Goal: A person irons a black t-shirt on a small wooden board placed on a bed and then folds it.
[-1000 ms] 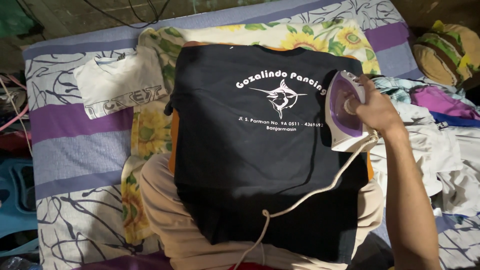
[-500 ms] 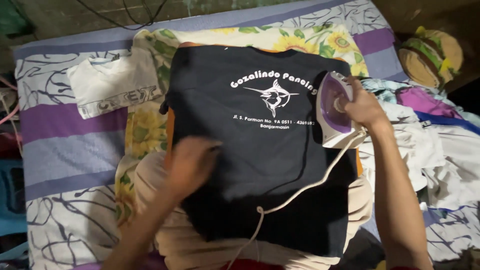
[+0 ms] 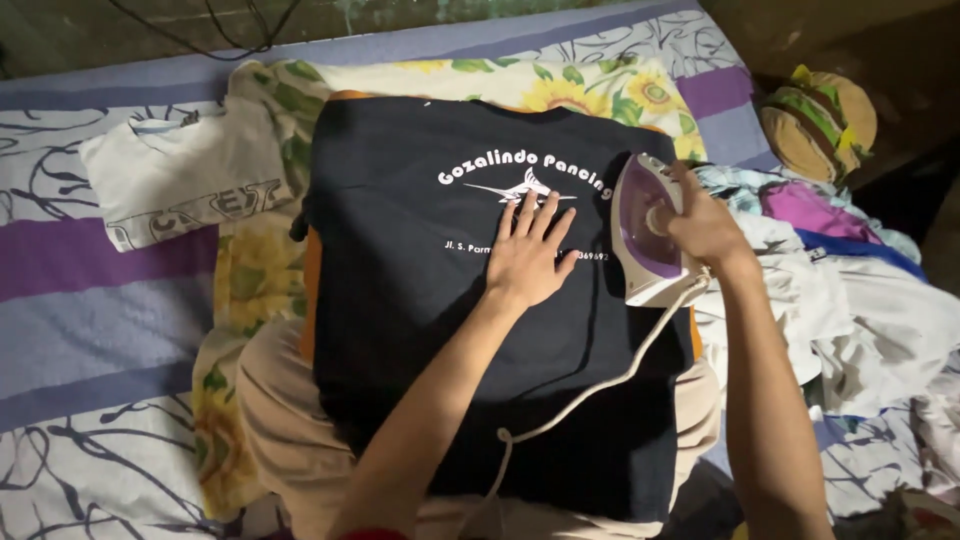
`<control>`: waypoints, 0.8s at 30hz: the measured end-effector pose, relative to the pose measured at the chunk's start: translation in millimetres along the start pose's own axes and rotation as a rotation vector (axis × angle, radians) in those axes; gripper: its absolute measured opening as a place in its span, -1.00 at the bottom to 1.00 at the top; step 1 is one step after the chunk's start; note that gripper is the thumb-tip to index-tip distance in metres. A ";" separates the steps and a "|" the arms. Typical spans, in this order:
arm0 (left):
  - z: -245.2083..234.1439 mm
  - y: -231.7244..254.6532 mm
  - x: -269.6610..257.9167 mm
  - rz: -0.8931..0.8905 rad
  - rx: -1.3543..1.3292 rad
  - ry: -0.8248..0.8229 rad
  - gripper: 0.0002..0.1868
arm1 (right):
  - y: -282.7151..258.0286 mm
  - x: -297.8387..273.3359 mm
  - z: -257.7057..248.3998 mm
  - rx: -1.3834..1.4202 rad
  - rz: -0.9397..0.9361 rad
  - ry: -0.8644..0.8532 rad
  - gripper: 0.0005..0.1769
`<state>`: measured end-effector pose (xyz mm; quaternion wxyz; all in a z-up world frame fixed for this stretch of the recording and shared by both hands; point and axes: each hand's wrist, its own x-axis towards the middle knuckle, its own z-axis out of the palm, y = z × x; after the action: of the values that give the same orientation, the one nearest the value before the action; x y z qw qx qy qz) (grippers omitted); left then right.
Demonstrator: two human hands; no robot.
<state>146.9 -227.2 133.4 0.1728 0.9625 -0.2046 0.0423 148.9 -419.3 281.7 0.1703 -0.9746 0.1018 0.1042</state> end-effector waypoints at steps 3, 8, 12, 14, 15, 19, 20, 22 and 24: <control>2.9 1.7 -6.0 -0.007 0.016 -0.016 -0.30 | -8.9 -18.9 -0.5 0.011 0.006 -0.018 -0.21; 0.2 3.1 -3.0 -0.016 0.032 0.007 -0.32 | -8.1 -54.8 -2.2 0.037 0.004 -0.040 -0.16; 2.6 3.0 -3.5 -0.021 0.035 -0.025 -0.30 | 2.7 -83.4 9.4 0.049 -0.052 -0.077 -0.14; 6.7 1.7 -3.0 -0.019 0.031 -0.031 -0.29 | 13.4 -95.1 15.5 0.026 -0.060 -0.080 -0.16; 8.1 1.1 -2.6 -0.016 0.031 -0.023 -0.29 | 19.9 -100.6 17.4 0.023 -0.056 -0.084 -0.16; 7.3 0.8 -3.7 -0.011 0.021 -0.014 -0.29 | 39.3 -115.4 23.0 0.013 -0.043 -0.104 -0.15; 7.1 0.4 -3.8 -0.009 0.019 -0.017 -0.29 | 38.0 -115.2 22.5 0.014 -0.039 -0.105 -0.15; 6.2 0.9 -3.2 -0.009 0.021 -0.007 -0.29 | 36.2 -115.6 20.6 0.005 -0.068 -0.082 -0.16; 2.4 1.6 -5.0 -0.005 0.016 -0.016 -0.26 | 37.9 -110.1 21.5 0.011 -0.087 -0.068 -0.16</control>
<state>141.7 -227.6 130.9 0.1635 0.9648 -0.2030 0.0359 31.0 -428.7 276.4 0.1834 -0.9730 0.0539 0.1291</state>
